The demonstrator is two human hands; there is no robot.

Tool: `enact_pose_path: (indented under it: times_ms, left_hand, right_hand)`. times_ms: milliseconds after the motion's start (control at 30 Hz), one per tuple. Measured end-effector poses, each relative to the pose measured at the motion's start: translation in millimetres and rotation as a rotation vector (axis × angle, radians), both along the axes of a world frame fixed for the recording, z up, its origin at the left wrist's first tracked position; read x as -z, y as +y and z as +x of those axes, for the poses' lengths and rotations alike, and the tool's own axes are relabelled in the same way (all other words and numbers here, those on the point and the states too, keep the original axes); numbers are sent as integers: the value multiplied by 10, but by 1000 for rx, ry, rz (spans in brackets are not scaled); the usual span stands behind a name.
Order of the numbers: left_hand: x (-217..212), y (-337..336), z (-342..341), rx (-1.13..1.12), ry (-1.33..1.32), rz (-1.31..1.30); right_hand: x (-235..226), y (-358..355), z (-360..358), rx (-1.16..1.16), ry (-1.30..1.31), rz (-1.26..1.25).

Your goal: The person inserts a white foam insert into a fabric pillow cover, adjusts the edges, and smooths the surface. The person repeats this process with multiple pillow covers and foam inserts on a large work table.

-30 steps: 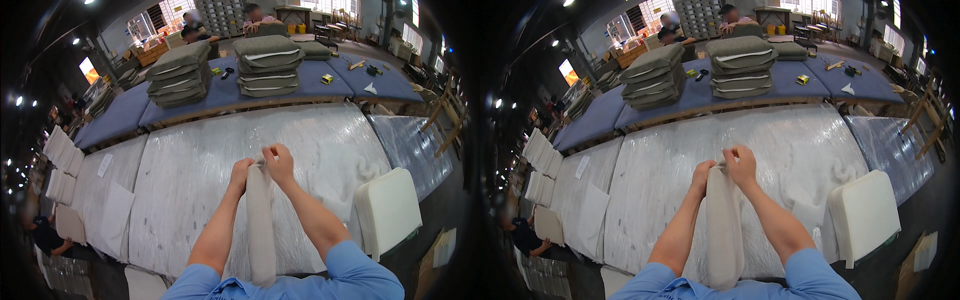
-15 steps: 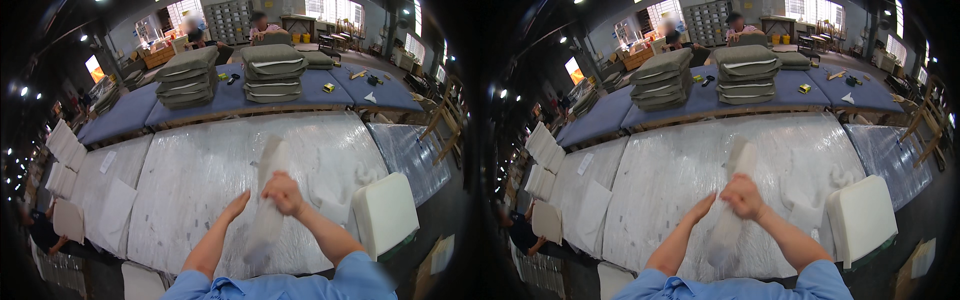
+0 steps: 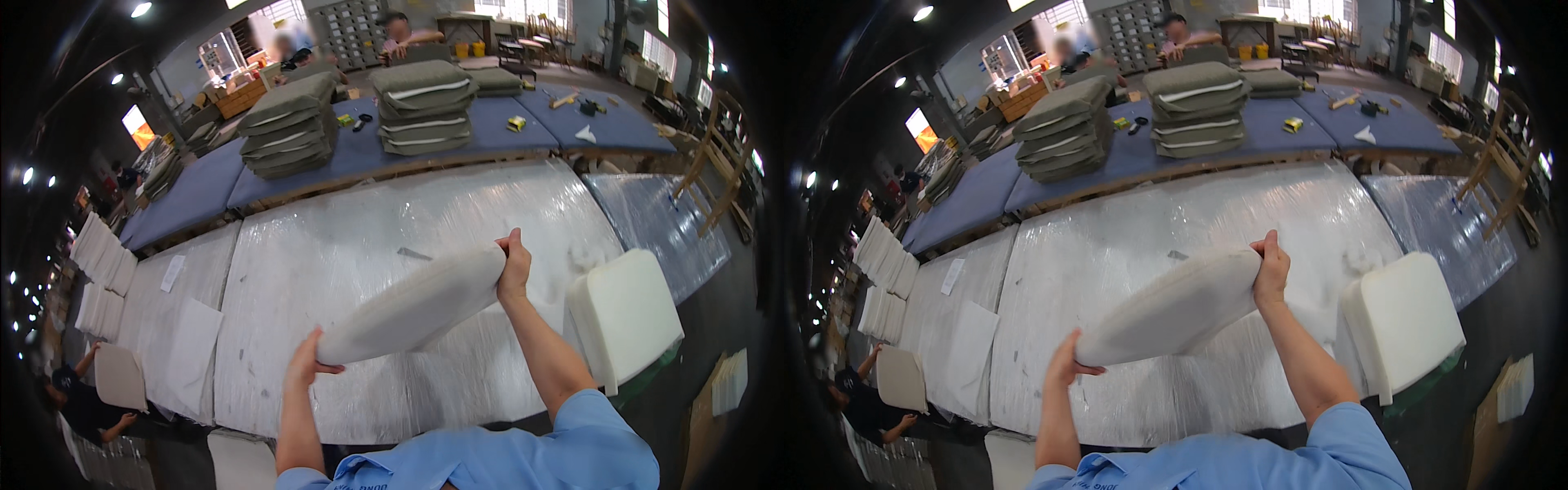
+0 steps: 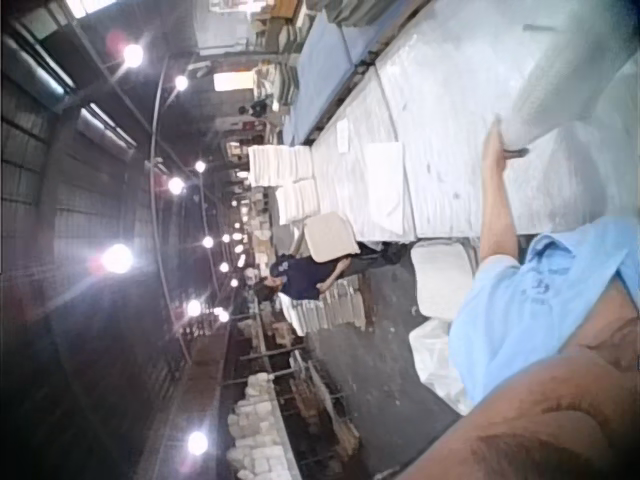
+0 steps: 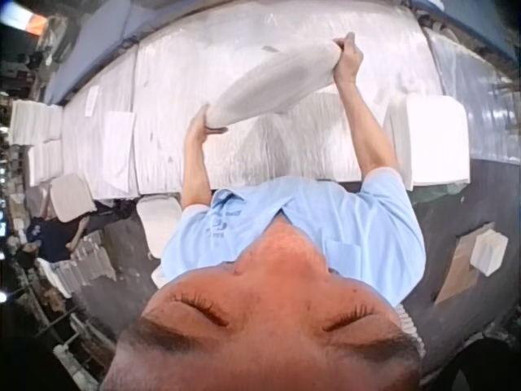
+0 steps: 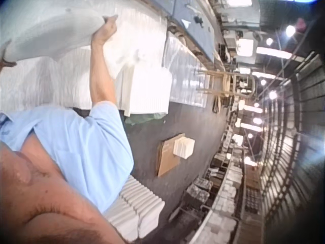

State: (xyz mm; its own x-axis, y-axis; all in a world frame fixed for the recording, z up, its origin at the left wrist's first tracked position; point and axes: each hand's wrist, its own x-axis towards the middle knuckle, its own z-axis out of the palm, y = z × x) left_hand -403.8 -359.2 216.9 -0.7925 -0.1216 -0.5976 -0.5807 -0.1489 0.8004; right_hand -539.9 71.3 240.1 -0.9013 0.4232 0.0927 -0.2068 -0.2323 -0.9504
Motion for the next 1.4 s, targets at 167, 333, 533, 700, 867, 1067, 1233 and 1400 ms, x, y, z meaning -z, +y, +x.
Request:
enact_pose_path:
  times_ms: [167,333,533,700,867,1067,1233,1400]
  left_hand:
    - [-472,-95,147,92,51,-303]
    - [-13,50,607,-174,78,-428]
    - [360,144,969,-382,261,-271]
    - [536,149,1070,-372,346,-276]
    - [428,210,1147,-380,393,-97]
    - [333,148,1295,-298,410,195]
    - [269,221,1312,-238,434,223]
    - [139,342,1309,-138,486,182]
  right_hand:
    - [725,-87,382,41,-132,-237]
    - [834,-270,711,-124,-111,58]
    - [809,-127,760,-210,-171,80]
    - [992,-15,795,-230,-122,49]
    - [1008,108,817,-333,-191,-80]
    - [900,56,826,-313,-258,-149]
    - [883,219,835,-326,-305,-254]
    - [996,629,979,-477,-345,-415]
